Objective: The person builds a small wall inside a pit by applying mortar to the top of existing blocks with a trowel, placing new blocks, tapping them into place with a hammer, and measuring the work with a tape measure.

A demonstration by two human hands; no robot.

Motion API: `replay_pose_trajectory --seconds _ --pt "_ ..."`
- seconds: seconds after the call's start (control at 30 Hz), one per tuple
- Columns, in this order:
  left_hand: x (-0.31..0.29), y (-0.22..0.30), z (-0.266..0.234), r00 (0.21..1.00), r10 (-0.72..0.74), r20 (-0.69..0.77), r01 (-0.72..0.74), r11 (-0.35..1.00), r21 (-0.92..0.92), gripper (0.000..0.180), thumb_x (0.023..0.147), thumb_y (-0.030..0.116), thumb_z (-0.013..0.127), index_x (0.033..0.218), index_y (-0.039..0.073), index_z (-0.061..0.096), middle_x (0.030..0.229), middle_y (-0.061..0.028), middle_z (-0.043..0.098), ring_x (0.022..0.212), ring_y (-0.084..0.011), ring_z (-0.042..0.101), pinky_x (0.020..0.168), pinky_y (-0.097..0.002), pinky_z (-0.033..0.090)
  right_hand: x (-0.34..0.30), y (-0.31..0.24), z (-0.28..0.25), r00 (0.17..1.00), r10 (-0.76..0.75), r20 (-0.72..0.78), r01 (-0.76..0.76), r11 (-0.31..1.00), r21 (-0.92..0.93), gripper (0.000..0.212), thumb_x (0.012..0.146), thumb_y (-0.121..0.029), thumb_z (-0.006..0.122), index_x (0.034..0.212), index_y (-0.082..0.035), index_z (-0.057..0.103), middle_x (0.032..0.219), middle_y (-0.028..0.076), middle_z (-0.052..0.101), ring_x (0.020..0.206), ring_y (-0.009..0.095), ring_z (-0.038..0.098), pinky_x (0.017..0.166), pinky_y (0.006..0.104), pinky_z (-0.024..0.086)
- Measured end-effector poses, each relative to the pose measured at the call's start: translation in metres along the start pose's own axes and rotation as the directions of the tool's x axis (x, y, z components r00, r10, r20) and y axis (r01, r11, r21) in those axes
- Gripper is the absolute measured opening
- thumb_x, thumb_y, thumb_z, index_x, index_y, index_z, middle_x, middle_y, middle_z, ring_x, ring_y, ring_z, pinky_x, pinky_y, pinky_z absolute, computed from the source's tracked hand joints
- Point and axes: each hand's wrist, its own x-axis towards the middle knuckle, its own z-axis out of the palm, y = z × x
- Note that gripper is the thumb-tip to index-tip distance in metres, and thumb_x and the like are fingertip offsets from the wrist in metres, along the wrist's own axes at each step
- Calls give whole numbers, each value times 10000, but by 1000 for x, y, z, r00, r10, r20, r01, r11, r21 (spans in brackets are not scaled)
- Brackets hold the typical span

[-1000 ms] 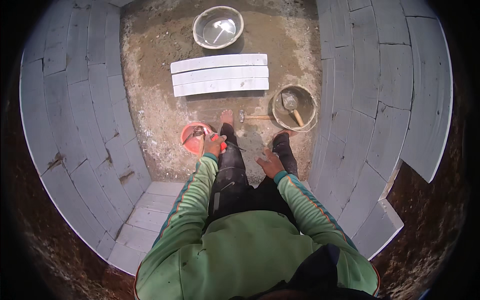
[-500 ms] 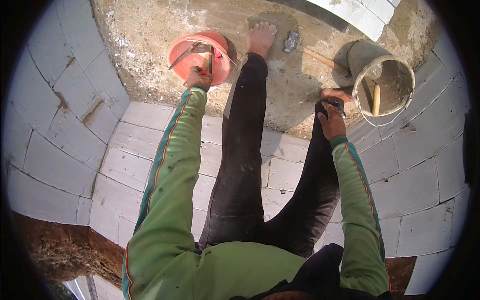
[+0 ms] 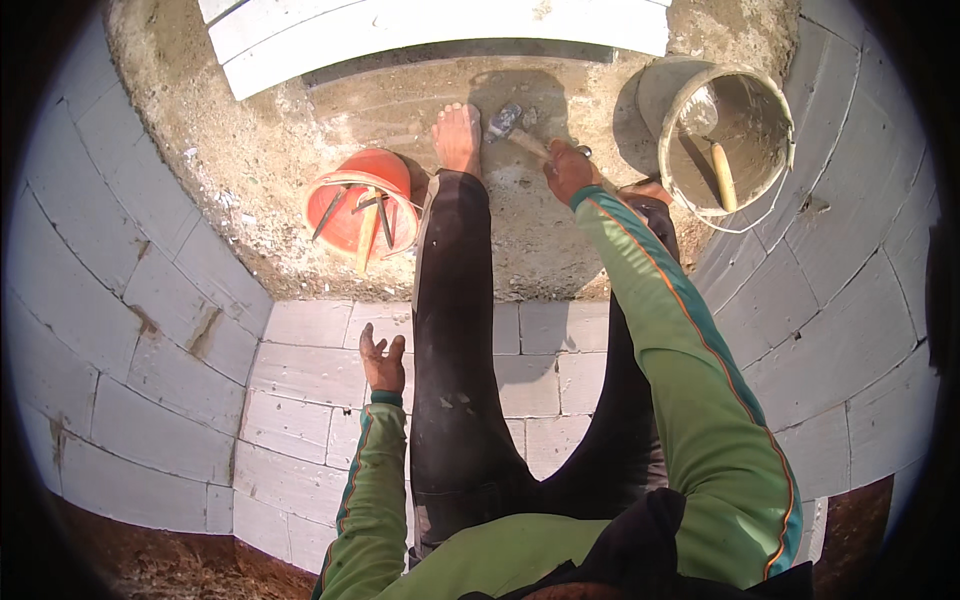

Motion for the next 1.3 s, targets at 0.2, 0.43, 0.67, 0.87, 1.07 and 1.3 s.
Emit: replay_pose_trajectory --seconds 0.2,0.43,0.67,0.87,1.07,1.3 --pt "-28 -2 -49 992 -26 125 -10 961 275 822 892 425 736 1507 -2 396 1188 -215 661 1102 -334 640 993 -474 497 -117 -100 -87 949 238 207 -312 807 501 372 910 -277 627 1140 11 571 941 246 640 888 390 645 780 472 506" --pt "-12 241 -172 991 -123 -54 120 991 -55 771 927 360 723 1538 61 360 1252 -197 601 968 -326 658 670 -501 590 -348 -118 -268 971 241 -1 -147 597 788 173 968 -160 561 1100 -50 544 725 40 563 553 154 582 469 336 479" --pt "-64 569 -59 698 678 233 -642 736 -215 871 896 334 763 1500 -150 363 1463 -284 519 1282 -351 560 1098 -400 427 -573 -148 -402 721 611 -326 234 229 945 236 1024 -308 603 1136 -103 569 725 -30 532 571 90 487 506 275 389" --pt "-460 754 150 100 839 535 -751 417 -512 1102 900 495 745 1650 60 65 1709 -159 148 1545 -340 239 1177 -562 300 -646 -128 -462 445 786 -429 733 -44 679 187 1054 -247 560 1179 -107 556 711 -15 510 540 93 502 473 273 425" --pt "-661 880 291 68 887 458 -699 370 -612 1392 741 627 825 1598 -70 -23 1682 -248 108 1563 -366 170 1235 -491 200 -665 -64 -496 331 866 -376 834 -81 546 243 1073 -297 541 1213 -99 545 733 -9 508 551 95 490 461 259 412" --pt "-681 1063 354 61 945 322 -819 232 -525 1513 658 591 901 1603 -59 -85 1672 -249 179 1512 -388 278 1175 -610 262 -652 -42 -536 195 958 -211 938 -119 326 282 1070 -349 549 1217 -109 552 767 -2 519 603 111 502 502 284 418"
